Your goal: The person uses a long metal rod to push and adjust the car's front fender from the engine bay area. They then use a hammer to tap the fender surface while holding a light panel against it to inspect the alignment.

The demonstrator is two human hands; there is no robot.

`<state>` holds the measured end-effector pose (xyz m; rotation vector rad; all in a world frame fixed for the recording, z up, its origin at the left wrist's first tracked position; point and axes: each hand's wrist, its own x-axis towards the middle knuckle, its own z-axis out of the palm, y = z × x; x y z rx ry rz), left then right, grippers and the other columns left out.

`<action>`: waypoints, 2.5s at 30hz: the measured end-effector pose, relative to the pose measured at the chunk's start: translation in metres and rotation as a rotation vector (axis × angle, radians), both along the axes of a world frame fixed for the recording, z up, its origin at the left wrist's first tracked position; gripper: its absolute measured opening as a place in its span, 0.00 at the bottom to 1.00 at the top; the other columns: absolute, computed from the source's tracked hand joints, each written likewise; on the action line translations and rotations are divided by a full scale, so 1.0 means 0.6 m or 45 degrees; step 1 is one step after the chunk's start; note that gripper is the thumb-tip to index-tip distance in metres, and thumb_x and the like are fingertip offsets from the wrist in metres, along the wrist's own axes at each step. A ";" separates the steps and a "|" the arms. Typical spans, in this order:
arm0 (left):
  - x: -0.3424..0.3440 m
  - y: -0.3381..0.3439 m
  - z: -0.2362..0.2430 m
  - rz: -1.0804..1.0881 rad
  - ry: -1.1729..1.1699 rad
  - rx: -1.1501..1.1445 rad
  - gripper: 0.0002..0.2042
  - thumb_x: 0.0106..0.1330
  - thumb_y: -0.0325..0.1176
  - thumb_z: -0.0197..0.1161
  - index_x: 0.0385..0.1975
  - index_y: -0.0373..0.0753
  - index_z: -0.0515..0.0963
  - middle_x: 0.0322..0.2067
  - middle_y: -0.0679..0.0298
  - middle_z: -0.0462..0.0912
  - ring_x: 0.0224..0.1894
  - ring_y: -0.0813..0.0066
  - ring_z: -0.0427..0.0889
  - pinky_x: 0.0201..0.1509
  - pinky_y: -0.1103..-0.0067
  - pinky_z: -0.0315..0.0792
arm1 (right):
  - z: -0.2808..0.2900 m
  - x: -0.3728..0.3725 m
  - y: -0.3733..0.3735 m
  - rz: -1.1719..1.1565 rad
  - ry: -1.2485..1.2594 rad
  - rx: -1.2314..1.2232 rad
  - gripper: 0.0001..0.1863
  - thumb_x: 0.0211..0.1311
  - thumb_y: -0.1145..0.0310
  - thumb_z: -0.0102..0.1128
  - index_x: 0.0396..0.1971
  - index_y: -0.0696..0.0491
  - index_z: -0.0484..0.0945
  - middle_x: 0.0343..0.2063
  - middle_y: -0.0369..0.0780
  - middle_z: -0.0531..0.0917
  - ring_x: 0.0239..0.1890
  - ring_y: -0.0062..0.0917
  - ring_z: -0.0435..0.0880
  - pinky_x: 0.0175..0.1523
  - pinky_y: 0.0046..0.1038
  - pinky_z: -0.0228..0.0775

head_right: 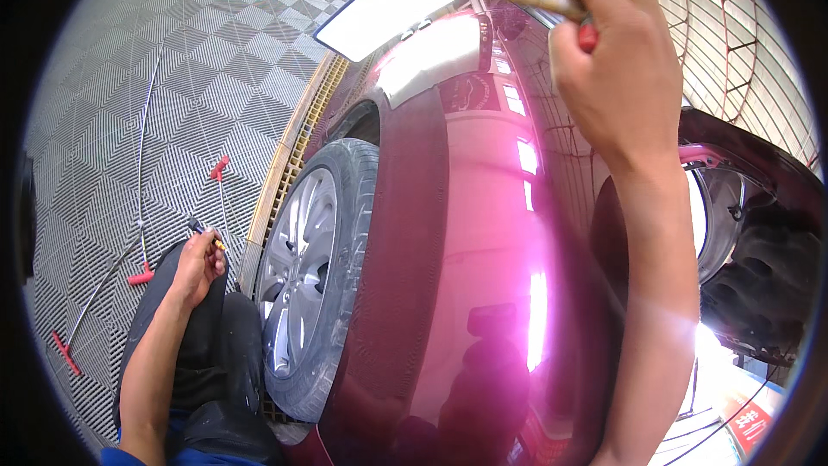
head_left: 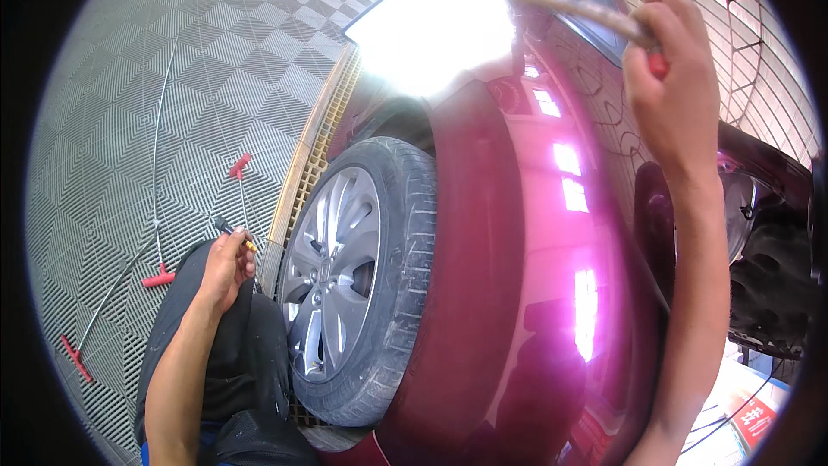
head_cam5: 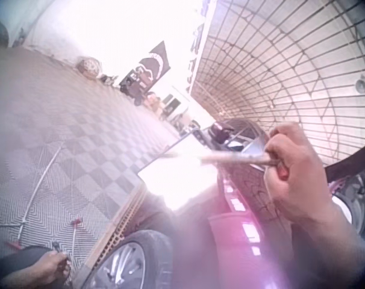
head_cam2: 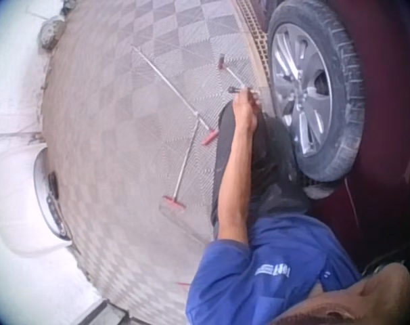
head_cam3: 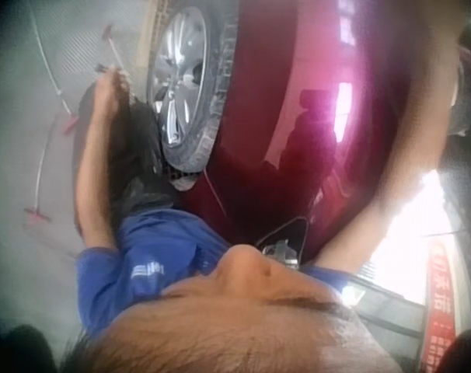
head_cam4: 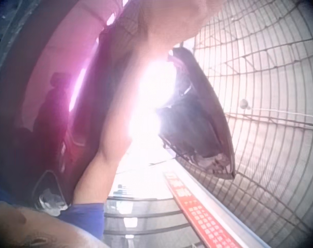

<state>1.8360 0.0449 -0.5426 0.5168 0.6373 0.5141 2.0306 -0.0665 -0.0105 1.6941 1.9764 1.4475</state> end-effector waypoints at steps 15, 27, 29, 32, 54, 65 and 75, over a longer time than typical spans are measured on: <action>0.016 0.000 -0.015 -0.038 0.061 0.072 0.12 0.75 0.44 0.55 0.37 0.43 0.73 0.23 0.71 0.72 0.24 0.83 0.71 0.27 0.83 0.69 | -0.041 -0.012 0.012 -0.104 0.355 0.011 0.06 0.54 0.75 0.57 0.34 0.57 0.76 0.39 0.43 0.78 0.44 0.41 0.80 0.49 0.38 0.72; 0.014 0.014 -0.011 -0.014 0.141 0.157 0.11 0.76 0.44 0.54 0.36 0.43 0.73 0.24 0.72 0.73 0.24 0.85 0.72 0.26 0.85 0.69 | -0.042 0.003 0.008 -0.206 -0.075 -0.024 0.05 0.54 0.73 0.59 0.31 0.55 0.77 0.38 0.42 0.78 0.41 0.39 0.80 0.45 0.38 0.73; 0.012 0.016 -0.014 -0.024 0.155 0.167 0.12 0.76 0.44 0.54 0.36 0.43 0.73 0.25 0.72 0.73 0.24 0.85 0.72 0.26 0.85 0.69 | -0.040 0.025 0.005 -0.217 -0.318 -0.124 0.04 0.51 0.73 0.60 0.27 0.55 0.76 0.38 0.41 0.79 0.40 0.39 0.79 0.43 0.39 0.73; 0.010 0.014 -0.014 -0.020 0.176 0.186 0.12 0.76 0.44 0.53 0.36 0.43 0.73 0.24 0.72 0.73 0.24 0.85 0.72 0.26 0.85 0.68 | -0.028 -0.004 0.009 -0.069 -0.168 0.006 0.05 0.51 0.73 0.61 0.28 0.54 0.76 0.38 0.41 0.78 0.40 0.38 0.79 0.43 0.39 0.73; 0.020 0.015 -0.017 -0.036 0.257 0.370 0.13 0.76 0.43 0.52 0.34 0.41 0.73 0.22 0.70 0.73 0.20 0.84 0.69 0.25 0.83 0.67 | -0.015 -0.008 0.003 -0.044 -0.119 0.040 0.08 0.48 0.73 0.63 0.28 0.53 0.74 0.35 0.40 0.78 0.39 0.36 0.79 0.41 0.37 0.73; 0.034 0.030 -0.026 -0.042 0.236 0.394 0.14 0.76 0.44 0.54 0.33 0.40 0.72 0.21 0.71 0.70 0.20 0.83 0.69 0.23 0.83 0.66 | -0.023 0.019 0.027 0.042 -0.167 0.040 0.06 0.47 0.71 0.63 0.26 0.53 0.77 0.32 0.39 0.76 0.37 0.32 0.79 0.39 0.35 0.71; 0.034 0.029 -0.039 -0.091 0.250 0.402 0.13 0.77 0.43 0.53 0.33 0.40 0.71 0.20 0.71 0.69 0.20 0.83 0.69 0.23 0.83 0.65 | -0.017 0.010 0.015 -0.065 -0.174 0.036 0.07 0.47 0.70 0.64 0.27 0.52 0.77 0.34 0.38 0.76 0.38 0.32 0.78 0.41 0.36 0.70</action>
